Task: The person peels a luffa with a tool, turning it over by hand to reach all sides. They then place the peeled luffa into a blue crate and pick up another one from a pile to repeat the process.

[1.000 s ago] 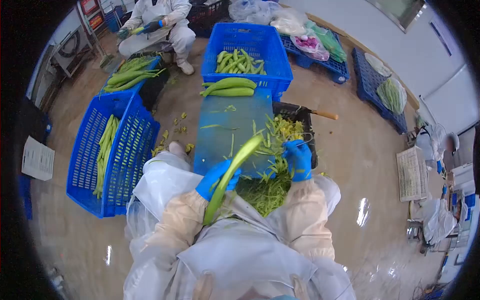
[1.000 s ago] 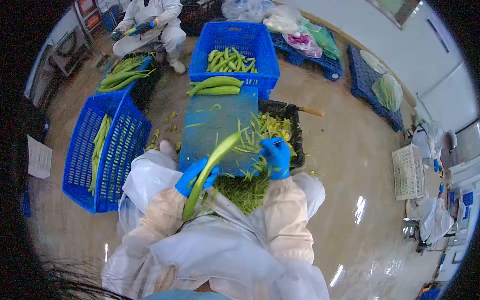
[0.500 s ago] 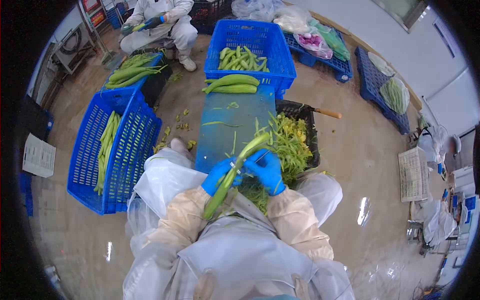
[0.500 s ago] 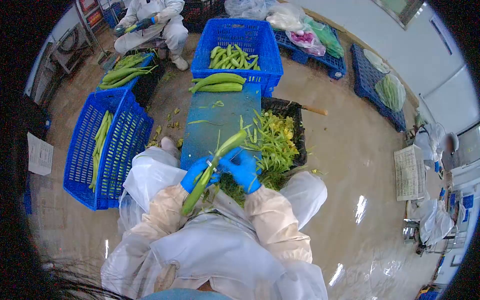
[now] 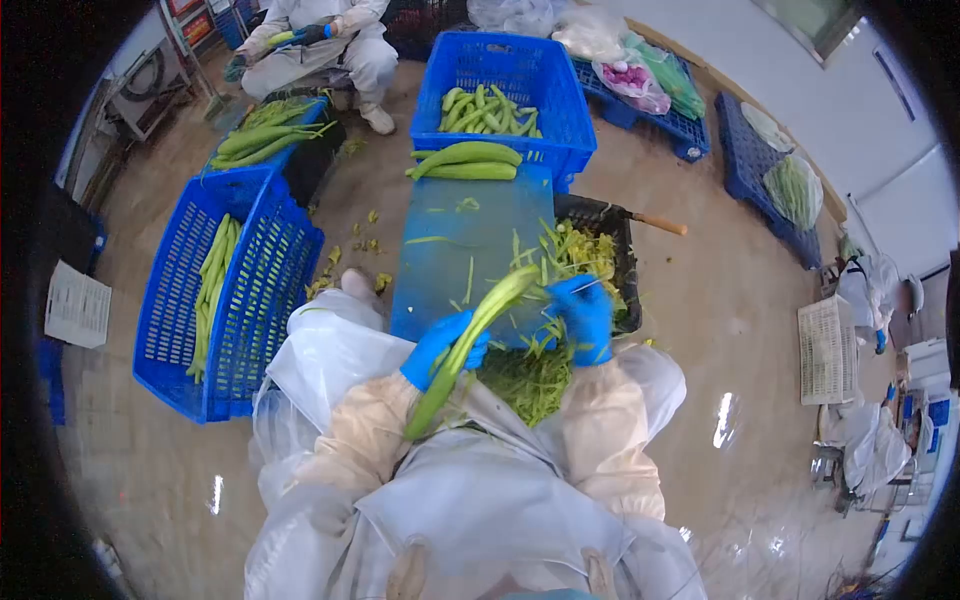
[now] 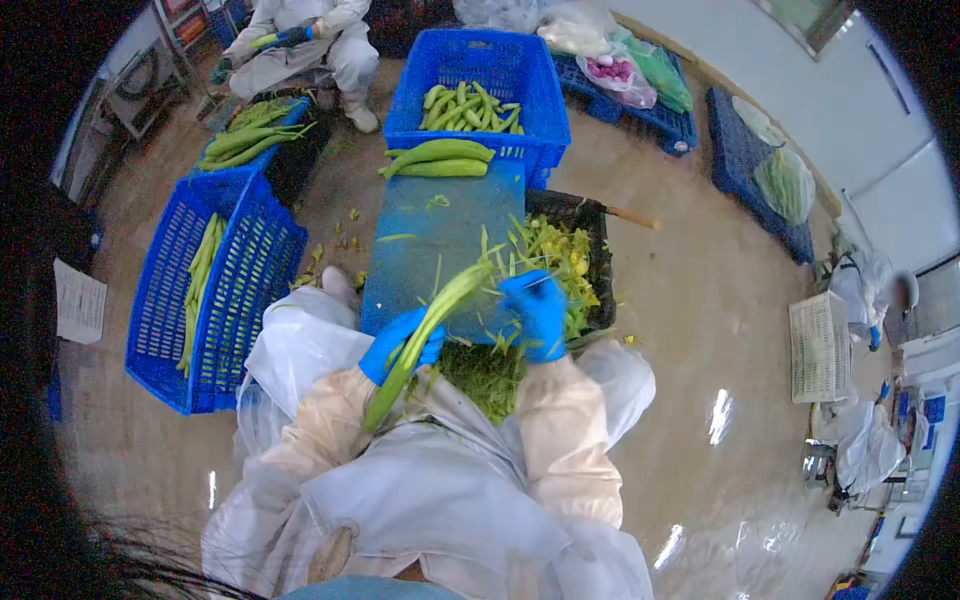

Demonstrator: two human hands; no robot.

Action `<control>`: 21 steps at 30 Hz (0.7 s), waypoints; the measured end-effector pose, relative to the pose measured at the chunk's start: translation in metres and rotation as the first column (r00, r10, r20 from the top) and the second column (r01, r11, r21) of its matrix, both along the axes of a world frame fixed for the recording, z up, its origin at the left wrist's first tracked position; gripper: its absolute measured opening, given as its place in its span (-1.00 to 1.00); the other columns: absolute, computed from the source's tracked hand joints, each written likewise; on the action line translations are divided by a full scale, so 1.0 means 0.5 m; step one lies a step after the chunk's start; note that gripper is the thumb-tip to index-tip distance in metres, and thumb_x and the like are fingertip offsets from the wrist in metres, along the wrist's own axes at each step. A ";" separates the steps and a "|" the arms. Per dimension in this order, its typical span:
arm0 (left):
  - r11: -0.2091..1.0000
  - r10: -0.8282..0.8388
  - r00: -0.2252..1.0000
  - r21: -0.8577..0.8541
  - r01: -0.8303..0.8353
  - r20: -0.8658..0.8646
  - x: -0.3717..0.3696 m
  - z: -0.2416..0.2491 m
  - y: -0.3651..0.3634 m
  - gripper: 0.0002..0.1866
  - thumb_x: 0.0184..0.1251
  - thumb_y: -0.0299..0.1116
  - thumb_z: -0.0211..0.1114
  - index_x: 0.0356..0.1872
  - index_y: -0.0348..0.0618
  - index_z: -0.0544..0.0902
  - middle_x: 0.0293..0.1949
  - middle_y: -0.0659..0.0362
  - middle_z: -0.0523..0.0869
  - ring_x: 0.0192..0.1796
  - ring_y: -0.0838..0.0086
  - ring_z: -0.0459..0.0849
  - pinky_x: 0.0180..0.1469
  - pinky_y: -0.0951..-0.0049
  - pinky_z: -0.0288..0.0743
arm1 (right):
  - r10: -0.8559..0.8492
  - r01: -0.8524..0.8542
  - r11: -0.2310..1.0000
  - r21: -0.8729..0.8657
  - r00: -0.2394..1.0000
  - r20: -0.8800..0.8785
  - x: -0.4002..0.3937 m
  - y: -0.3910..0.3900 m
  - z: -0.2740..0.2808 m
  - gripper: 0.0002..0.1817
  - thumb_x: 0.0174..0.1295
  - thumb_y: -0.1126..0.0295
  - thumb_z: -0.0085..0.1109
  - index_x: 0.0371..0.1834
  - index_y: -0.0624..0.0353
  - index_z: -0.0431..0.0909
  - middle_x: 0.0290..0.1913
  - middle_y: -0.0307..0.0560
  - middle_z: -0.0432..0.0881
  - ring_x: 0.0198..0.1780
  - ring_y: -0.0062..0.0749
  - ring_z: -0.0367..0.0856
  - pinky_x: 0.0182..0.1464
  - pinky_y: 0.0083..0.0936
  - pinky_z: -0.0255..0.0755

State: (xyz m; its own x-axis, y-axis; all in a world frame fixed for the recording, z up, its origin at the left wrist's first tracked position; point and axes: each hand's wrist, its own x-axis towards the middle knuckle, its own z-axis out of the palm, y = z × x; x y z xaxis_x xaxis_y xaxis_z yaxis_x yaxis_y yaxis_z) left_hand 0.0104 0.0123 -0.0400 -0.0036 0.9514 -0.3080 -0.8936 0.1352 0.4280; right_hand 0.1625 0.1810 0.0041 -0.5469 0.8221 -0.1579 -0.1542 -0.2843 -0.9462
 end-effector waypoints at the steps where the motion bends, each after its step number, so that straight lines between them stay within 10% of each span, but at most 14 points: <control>1: 1.000 -0.005 1.000 -0.003 0.005 0.000 0.005 0.015 0.001 -0.71 0.31 -0.20 0.04 -0.09 -0.18 0.43 -0.51 0.26 0.42 -0.56 0.61 0.35 -0.56 0.63 0.25 | 0.098 -0.098 0.995 -0.001 0.995 0.034 -0.013 -0.053 0.020 -0.86 -0.01 0.51 0.25 -0.44 0.21 0.45 -0.51 -0.19 0.54 -0.50 -0.56 0.49 -0.41 -0.60 0.44; 3: 0.981 0.057 0.970 -0.169 -0.099 -0.237 0.015 0.059 0.000 -0.68 0.31 -0.20 0.05 -0.04 -0.19 0.41 -0.49 0.26 0.44 -0.55 0.60 0.37 -0.55 0.63 0.28 | 0.286 -0.281 0.953 0.112 0.957 -0.038 -0.038 -0.139 0.010 -0.85 -0.02 0.53 0.25 -0.41 0.23 0.45 -0.50 -0.19 0.55 -0.48 -0.55 0.51 -0.39 -0.58 0.45; 7: 0.962 0.138 0.983 -0.218 -0.163 -0.125 0.014 0.053 -0.008 -0.65 0.30 -0.21 0.06 0.00 -0.22 0.40 -0.46 0.25 0.46 -0.55 0.60 0.39 -0.54 0.64 0.30 | 0.302 -0.299 0.953 0.043 0.951 -0.065 -0.054 -0.149 -0.033 -0.84 -0.03 0.54 0.26 -0.41 0.25 0.46 -0.49 -0.18 0.56 -0.47 -0.55 0.53 -0.39 -0.56 0.47; 9: 1.000 -0.007 0.994 0.019 0.009 -0.111 0.008 0.051 -0.016 -0.66 0.29 -0.21 0.07 -0.04 -0.23 0.40 -0.47 0.25 0.44 -0.55 0.61 0.37 -0.55 0.64 0.28 | 0.162 -0.175 0.951 0.254 0.984 0.073 -0.045 -0.074 -0.024 -0.85 -0.04 0.54 0.26 -0.42 0.25 0.47 -0.50 -0.18 0.55 -0.49 -0.55 0.53 -0.43 -0.58 0.47; 16: 0.989 -0.098 0.995 0.106 0.100 -0.020 0.005 0.029 -0.027 -0.71 0.28 -0.19 0.09 -0.13 -0.18 0.41 -0.51 0.26 0.39 -0.56 0.63 0.33 -0.56 0.65 0.25 | -0.038 -0.018 0.951 -0.309 0.984 -0.175 0.015 0.133 -0.105 -0.91 0.04 0.48 0.20 -0.47 0.20 0.47 -0.50 -0.14 0.57 -0.58 -0.54 0.47 -0.52 -0.62 0.40; 21: 0.997 -0.069 0.996 -0.032 0.070 0.058 -0.001 0.045 -0.020 -0.65 0.29 -0.07 0.05 -0.16 -0.17 0.42 -0.51 0.29 0.39 -0.60 0.67 0.29 -0.62 0.70 0.20 | 0.010 -0.013 0.999 -0.040 0.997 -0.078 0.013 0.004 -0.020 -0.89 0.03 0.53 0.21 -0.42 0.22 0.45 -0.47 -0.12 0.56 -0.54 -0.52 0.49 -0.47 -0.62 0.41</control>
State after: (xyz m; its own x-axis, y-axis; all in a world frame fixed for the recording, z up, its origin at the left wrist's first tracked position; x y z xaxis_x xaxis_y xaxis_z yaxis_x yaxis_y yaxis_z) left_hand 0.0099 0.0025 -0.0178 0.0807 0.9377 -0.3380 -0.9043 0.2115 0.3707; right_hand 0.1688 0.1832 -0.0061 -0.5680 0.8097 -0.1473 -0.2236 -0.3241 -0.9192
